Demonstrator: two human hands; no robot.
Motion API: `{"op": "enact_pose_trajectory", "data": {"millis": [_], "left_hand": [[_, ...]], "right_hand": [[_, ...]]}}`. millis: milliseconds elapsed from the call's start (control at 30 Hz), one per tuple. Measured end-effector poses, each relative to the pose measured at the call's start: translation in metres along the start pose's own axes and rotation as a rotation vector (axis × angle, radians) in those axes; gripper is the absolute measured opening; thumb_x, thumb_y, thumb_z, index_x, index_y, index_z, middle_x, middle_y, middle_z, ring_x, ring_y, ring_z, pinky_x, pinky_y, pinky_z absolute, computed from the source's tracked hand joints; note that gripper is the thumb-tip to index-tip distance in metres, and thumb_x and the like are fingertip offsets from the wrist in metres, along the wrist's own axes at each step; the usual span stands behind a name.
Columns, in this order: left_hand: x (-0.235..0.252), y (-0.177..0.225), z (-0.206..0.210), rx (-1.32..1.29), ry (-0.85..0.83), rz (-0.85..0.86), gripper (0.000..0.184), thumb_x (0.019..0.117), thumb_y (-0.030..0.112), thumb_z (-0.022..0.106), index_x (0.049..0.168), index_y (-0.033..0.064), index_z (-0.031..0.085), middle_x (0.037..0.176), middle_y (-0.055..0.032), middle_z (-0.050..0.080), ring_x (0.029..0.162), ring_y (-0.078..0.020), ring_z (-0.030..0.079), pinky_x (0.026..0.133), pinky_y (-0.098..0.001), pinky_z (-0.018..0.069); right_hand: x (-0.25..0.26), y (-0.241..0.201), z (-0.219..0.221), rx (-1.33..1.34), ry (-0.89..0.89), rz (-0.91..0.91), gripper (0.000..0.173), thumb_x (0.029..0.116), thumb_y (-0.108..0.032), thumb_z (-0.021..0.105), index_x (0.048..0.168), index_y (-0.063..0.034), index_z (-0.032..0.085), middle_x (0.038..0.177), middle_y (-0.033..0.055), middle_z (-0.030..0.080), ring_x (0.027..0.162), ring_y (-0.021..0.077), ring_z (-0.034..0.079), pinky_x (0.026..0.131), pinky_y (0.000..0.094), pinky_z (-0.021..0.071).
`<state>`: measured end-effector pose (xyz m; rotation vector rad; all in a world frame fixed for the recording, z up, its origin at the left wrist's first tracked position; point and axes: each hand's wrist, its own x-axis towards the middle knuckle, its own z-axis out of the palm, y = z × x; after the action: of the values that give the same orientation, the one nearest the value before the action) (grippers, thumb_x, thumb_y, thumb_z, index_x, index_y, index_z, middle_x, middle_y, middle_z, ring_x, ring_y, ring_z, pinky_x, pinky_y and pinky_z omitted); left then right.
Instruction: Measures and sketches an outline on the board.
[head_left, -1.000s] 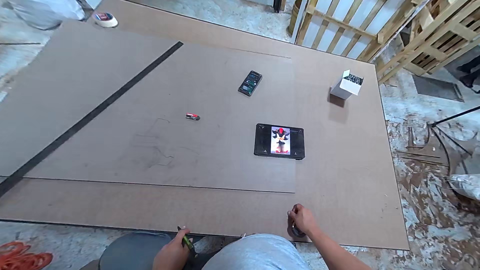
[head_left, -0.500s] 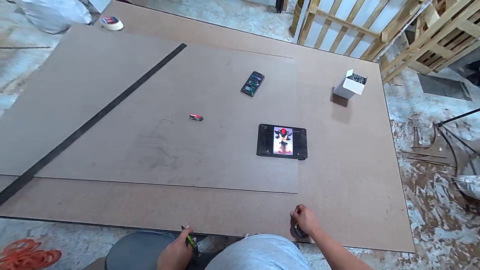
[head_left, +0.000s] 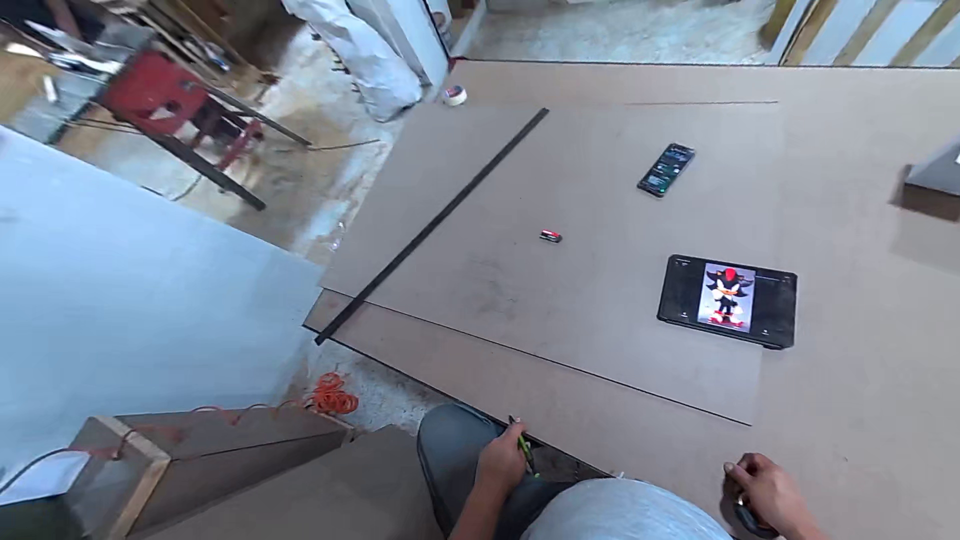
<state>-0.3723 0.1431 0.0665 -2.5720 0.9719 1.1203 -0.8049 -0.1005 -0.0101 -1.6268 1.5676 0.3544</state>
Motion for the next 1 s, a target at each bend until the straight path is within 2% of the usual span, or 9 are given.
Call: {"op": "enact_pose_trajectory", "data": {"millis": [567,667,733,800,867,933,1000], "left_hand": [[0.006,0.002,-0.001,0.019,-0.007,-0.011,0.044,0.1044,0.036,0.047,0.148,0.0320,0.051,0.127,-0.0047,0.071,0.115,-0.0258,0.070,0.097,-0.0505,0.0551],[0.004,-0.001,0.001,0.021,0.003,-0.010,0.043,0.1043,0.037,0.048,0.147,0.0311,0.053,0.126,-0.0057,0.071,0.115,-0.0274,0.069,0.098,-0.0523,0.0544],[0.001,-0.005,0.003,0.003,0.032,0.007,0.044,0.1037,0.038,0.051,0.147,0.0303,0.054,0.125,-0.0077,0.072,0.114,-0.0299,0.070,0.097,-0.0561,0.0545],[0.001,-0.003,0.004,-0.013,0.046,0.028,0.045,0.1031,0.038,0.054,0.147,0.0283,0.054,0.124,-0.0109,0.072,0.112,-0.0339,0.070,0.095,-0.0602,0.0544],[0.001,-0.003,0.006,0.008,0.058,0.037,0.044,0.1024,0.037,0.056,0.145,0.0262,0.056,0.122,-0.0131,0.073,0.109,-0.0370,0.071,0.092,-0.0622,0.0550],[0.003,-0.002,0.003,0.038,0.067,0.035,0.043,0.1022,0.037,0.057,0.144,0.0250,0.058,0.117,-0.0155,0.074,0.107,-0.0398,0.071,0.091,-0.0634,0.0546],[0.003,-0.001,0.003,0.056,0.082,0.037,0.041,0.1015,0.036,0.058,0.141,0.0240,0.061,0.113,-0.0169,0.075,0.104,-0.0409,0.072,0.088,-0.0641,0.0548]], "right_hand": [[0.006,0.001,-0.002,-0.062,-0.005,0.024,0.034,0.0934,-0.050,0.067,0.100,-0.0167,0.069,0.089,0.0077,0.071,0.086,0.0276,0.070,0.076,0.0561,0.0553],[0.002,-0.006,-0.007,-0.013,-0.040,0.004,0.034,0.0949,-0.048,0.067,0.102,-0.0158,0.070,0.091,0.0079,0.071,0.086,0.0268,0.070,0.079,0.0559,0.0557],[-0.011,-0.023,-0.031,0.174,-0.002,-0.029,0.032,0.0967,-0.043,0.067,0.105,-0.0129,0.071,0.092,0.0071,0.072,0.085,0.0240,0.070,0.080,0.0521,0.0571],[-0.023,-0.043,-0.075,0.471,0.130,-0.048,0.028,0.1007,-0.034,0.064,0.107,-0.0074,0.069,0.086,0.0071,0.072,0.076,0.0213,0.070,0.073,0.0442,0.0594],[-0.032,-0.054,-0.119,0.763,0.276,-0.085,0.028,0.1038,-0.029,0.060,0.111,-0.0031,0.067,0.078,0.0096,0.069,0.065,0.0216,0.066,0.061,0.0398,0.0565],[-0.027,-0.054,-0.148,0.947,0.394,-0.138,0.031,0.1062,-0.033,0.055,0.113,-0.0043,0.065,0.075,0.0080,0.066,0.060,0.0186,0.062,0.056,0.0364,0.0547],[-0.014,-0.059,-0.148,0.972,0.447,-0.134,0.035,0.1070,-0.039,0.049,0.111,-0.0072,0.064,0.076,0.0054,0.065,0.062,0.0169,0.062,0.057,0.0370,0.0548]]}}
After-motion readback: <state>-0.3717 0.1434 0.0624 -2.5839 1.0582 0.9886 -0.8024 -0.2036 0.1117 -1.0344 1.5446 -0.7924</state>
